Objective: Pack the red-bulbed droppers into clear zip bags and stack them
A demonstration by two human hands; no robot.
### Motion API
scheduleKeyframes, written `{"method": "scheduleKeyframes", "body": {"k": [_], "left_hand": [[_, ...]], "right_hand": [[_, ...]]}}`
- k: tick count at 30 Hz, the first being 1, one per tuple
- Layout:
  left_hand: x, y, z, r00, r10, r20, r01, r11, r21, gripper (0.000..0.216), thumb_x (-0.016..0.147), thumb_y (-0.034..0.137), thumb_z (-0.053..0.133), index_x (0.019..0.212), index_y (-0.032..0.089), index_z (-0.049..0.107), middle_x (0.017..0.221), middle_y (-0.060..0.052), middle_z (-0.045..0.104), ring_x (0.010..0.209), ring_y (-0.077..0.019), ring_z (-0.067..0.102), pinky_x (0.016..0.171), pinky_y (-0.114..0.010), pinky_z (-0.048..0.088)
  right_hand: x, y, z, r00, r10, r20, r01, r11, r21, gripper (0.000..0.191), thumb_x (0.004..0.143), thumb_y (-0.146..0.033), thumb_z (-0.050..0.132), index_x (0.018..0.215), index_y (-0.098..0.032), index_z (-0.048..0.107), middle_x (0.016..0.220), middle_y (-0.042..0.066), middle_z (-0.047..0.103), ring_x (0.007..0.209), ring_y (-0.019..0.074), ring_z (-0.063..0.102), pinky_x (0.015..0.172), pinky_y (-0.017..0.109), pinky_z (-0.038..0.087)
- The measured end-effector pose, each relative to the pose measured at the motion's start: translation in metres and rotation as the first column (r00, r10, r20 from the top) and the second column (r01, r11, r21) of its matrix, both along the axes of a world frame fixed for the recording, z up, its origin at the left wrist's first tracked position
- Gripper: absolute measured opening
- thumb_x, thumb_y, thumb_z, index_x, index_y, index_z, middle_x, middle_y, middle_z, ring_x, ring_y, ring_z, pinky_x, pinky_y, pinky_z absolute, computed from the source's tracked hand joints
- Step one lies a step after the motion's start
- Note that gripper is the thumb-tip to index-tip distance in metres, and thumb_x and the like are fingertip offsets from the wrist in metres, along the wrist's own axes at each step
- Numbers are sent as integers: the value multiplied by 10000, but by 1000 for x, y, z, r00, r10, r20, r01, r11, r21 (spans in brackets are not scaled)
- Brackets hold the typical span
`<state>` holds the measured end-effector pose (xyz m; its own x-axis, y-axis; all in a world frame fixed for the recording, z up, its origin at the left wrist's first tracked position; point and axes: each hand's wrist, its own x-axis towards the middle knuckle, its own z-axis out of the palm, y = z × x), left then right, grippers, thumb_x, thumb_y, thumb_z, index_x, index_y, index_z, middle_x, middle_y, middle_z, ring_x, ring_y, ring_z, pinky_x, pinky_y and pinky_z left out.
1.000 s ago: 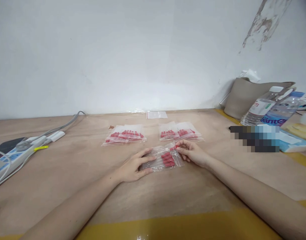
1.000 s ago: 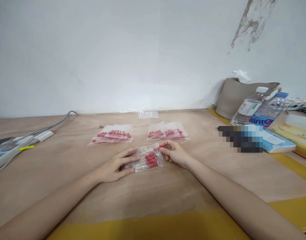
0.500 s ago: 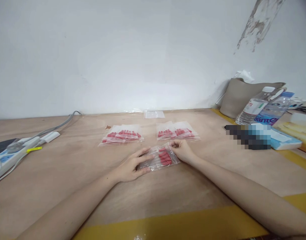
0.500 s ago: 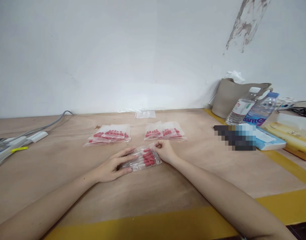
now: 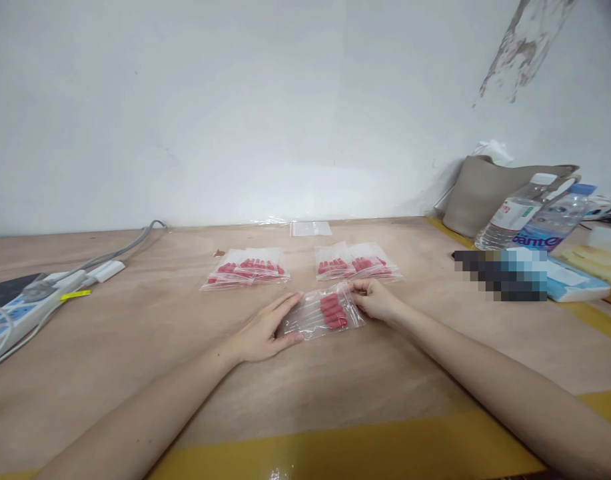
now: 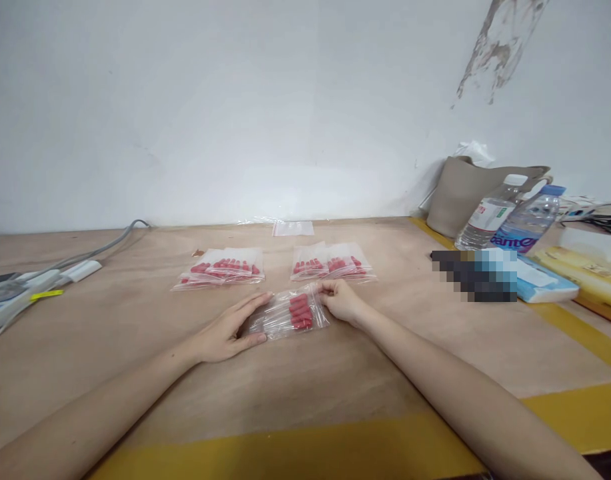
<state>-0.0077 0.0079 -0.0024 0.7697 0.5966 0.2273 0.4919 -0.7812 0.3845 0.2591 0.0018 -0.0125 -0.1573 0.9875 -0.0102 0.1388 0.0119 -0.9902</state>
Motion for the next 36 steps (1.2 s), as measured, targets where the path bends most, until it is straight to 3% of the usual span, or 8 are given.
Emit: {"method": "scheduleKeyframes", "body": {"k": [6,11,14,18,22,25,29,36], "left_hand": [[2,0,2,999,-26,37,26,1000,-10,465,825,382,547,1237,195,440,1372,-109,341,1239,-247,368,1026,-394,324],[3,0,4,988,-44,149,46,999,-16,315,786,365,599,1025,184,500,1295,-114,421,1189,-241,426,982,-381,369],[3,-1,5,989,-33,147,33,999,7,327,813,368,563,1070,184,475,1290,-118,427,1172,-240,441,967,-380,381],[3,1,2,987,27,157,-46,992,119,300,878,328,458,1144,190,466,1284,-107,438,1167,-229,440,957,-367,392],[6,16,3,986,141,87,-163,923,349,321,877,351,451,1145,178,490,1259,-108,464,1215,-249,376,1028,-432,281],[12,39,14,972,218,-87,-153,871,467,356,892,372,417,1190,184,472,1265,-102,467,1222,-249,364,1046,-467,205],[21,75,29,923,274,-270,-107,857,504,357,895,408,396,1195,234,482,1297,-76,448,1232,-255,343,1038,-491,144],[11,92,25,854,361,-375,-216,902,374,363,890,474,347,1104,262,551,1140,-66,575,1083,-281,465,894,-509,288]], "right_hand": [[-1,-2,2,994,103,36,-103,995,16,192,701,-301,567,813,-165,642,798,23,680,773,168,626,754,311,488],[-1,-2,0,971,-135,197,142,990,-24,125,708,-259,553,800,-187,507,555,-51,539,424,86,470,431,215,395],[4,0,-1,882,-291,370,221,950,220,77,730,-219,509,789,-189,468,575,-41,513,454,97,462,462,230,389],[13,7,11,674,-472,568,-14,761,649,118,765,-167,448,832,-164,545,787,59,581,744,171,539,690,304,430],[11,25,26,484,-431,762,-398,667,630,341,787,-175,468,1120,-185,545,1114,100,556,1039,225,472,877,361,364],[-1,43,33,363,-371,855,-511,688,515,412,832,-317,472,1237,-237,480,1271,78,485,1166,245,395,950,395,296],[-16,62,36,272,-259,927,-499,785,366,395,867,-431,387,1217,-294,509,1270,58,499,1160,249,426,942,412,292],[11,66,28,325,-202,924,-426,841,334,337,887,-358,350,1051,-282,635,1149,38,586,1027,197,530,871,326,343]]}}
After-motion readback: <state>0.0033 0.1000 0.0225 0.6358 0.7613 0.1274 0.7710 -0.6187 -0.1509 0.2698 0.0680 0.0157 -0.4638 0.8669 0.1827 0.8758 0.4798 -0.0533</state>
